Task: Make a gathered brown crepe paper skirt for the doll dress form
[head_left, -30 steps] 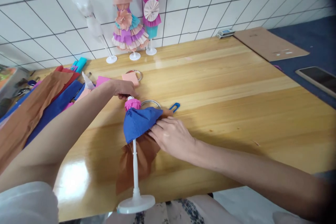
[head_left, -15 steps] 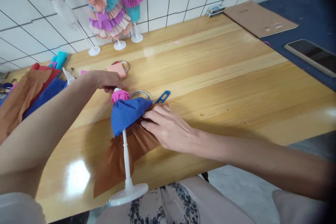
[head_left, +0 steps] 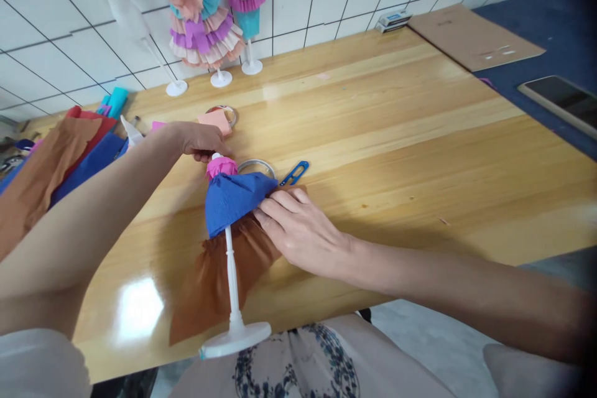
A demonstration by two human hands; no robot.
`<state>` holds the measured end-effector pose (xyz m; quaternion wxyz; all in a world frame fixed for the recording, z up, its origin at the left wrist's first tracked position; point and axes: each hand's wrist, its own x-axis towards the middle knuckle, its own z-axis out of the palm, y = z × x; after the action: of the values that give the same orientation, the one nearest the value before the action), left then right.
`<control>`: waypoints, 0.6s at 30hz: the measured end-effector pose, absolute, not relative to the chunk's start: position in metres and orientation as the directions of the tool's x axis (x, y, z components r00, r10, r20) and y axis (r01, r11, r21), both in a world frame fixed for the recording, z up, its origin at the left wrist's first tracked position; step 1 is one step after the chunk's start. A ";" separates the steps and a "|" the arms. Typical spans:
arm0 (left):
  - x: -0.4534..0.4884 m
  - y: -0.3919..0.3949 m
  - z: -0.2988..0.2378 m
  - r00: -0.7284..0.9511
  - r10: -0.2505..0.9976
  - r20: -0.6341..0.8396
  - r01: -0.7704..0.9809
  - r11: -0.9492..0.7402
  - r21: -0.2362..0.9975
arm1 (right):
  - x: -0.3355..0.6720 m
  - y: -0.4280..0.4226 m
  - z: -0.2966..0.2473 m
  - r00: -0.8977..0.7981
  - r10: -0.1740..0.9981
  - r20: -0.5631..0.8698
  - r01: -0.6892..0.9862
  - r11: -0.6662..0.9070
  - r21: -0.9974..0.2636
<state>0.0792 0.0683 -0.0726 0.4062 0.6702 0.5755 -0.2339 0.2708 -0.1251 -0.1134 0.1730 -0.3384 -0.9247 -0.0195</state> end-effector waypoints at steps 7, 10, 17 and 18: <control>0.079 0.069 -0.073 0.238 0.579 -0.779 0.960 -0.022 0.278 | 0.267 -0.123 -0.120 -0.714 0.592 0.373 0.636 0.771 -0.007; 0.076 0.068 -0.072 0.267 0.582 -0.768 0.951 -0.028 0.309 | 0.271 -0.128 -0.117 -0.735 0.569 0.369 0.580 0.810 -0.092; 0.056 0.059 -0.048 0.362 0.687 -0.630 0.886 -0.044 0.461 | 0.286 -0.131 -0.095 -0.491 0.608 0.624 0.487 0.785 -0.382; 0.052 0.059 -0.044 0.368 0.707 -0.604 0.875 -0.044 0.482 | 0.287 -0.128 -0.093 -0.449 0.635 0.629 0.493 0.763 -0.419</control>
<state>0.0520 0.0585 -0.0436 0.4152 0.7153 0.5529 -0.1016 0.2873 -0.1282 -0.0932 0.4058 -0.3332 -0.8465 0.0874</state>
